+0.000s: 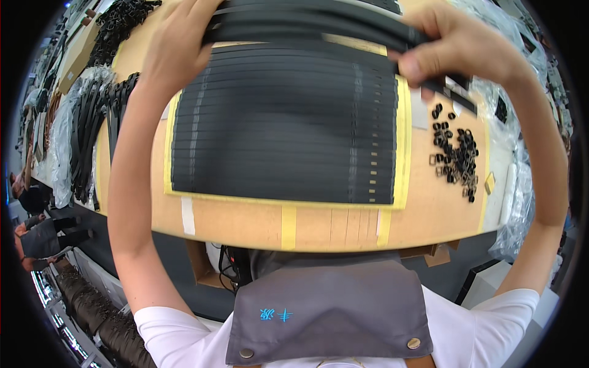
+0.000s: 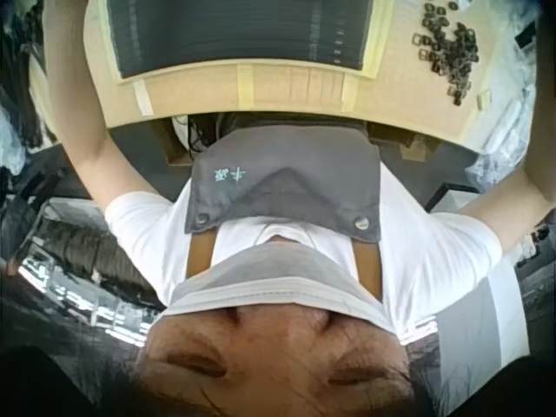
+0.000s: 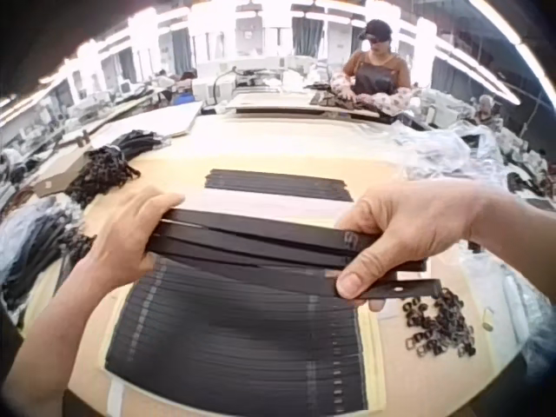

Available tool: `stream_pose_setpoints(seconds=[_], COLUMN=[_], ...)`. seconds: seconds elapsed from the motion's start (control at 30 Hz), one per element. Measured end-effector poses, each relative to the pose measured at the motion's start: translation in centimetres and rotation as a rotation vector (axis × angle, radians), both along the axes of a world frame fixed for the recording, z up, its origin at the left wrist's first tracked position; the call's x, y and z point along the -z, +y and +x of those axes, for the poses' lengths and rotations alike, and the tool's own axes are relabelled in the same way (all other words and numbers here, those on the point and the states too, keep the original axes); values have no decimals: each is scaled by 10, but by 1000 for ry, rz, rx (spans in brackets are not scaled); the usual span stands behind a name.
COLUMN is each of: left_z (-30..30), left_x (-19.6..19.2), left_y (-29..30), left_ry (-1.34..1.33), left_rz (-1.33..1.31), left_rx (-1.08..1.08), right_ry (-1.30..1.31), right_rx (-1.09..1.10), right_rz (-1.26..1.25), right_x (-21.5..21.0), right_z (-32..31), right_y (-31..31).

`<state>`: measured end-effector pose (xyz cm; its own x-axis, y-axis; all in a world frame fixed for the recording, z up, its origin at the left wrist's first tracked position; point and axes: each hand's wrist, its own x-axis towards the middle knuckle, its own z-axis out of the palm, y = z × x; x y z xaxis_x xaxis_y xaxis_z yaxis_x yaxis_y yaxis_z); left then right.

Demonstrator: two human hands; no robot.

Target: The person assembles black straps by inserting small black plastic buckles into the ends of the straps. They work at a table in a factory setting, handling the components one at a time and stacking the finished straps on a yellow mat.

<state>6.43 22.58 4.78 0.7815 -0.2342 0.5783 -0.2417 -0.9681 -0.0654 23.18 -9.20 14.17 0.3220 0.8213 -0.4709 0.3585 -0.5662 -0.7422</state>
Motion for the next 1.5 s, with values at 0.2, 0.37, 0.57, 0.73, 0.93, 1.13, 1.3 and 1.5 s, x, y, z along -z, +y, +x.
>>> stream_pose_setpoints(seconds=[0.2,0.37,0.57,0.73,0.93,1.13,1.3,1.5], left_z=[-168,-222,-216,-183,-159,-171,-160,-155], left_x=[18,83,96,100,108,78,87,94], left_y=[-80,-117,-114,-99,-75,-124,-170,-178], left_ry=[243,379,237,248,239,454,546,686], left_rz=[112,-31,-51,-30,-10,-151,-178,-127], left_rx=[11,-8,-50,-73,-162,-35,18,-61], right_ry=[297,169,-1,60,-194,-210,-93,-266], right_rx=[-113,-138,-119,-58,-141,-143,-184,-108], right_rz=[-164,-191,-143,-155,-140,-224,-248,-154], right_x=[72,134,139,139,135,133,113,134], right_z=[-131,-167,-154,-123,-98,-110,-126,-136], right_y=[-82,-105,-91,-78,-51,-51,-46,-74])
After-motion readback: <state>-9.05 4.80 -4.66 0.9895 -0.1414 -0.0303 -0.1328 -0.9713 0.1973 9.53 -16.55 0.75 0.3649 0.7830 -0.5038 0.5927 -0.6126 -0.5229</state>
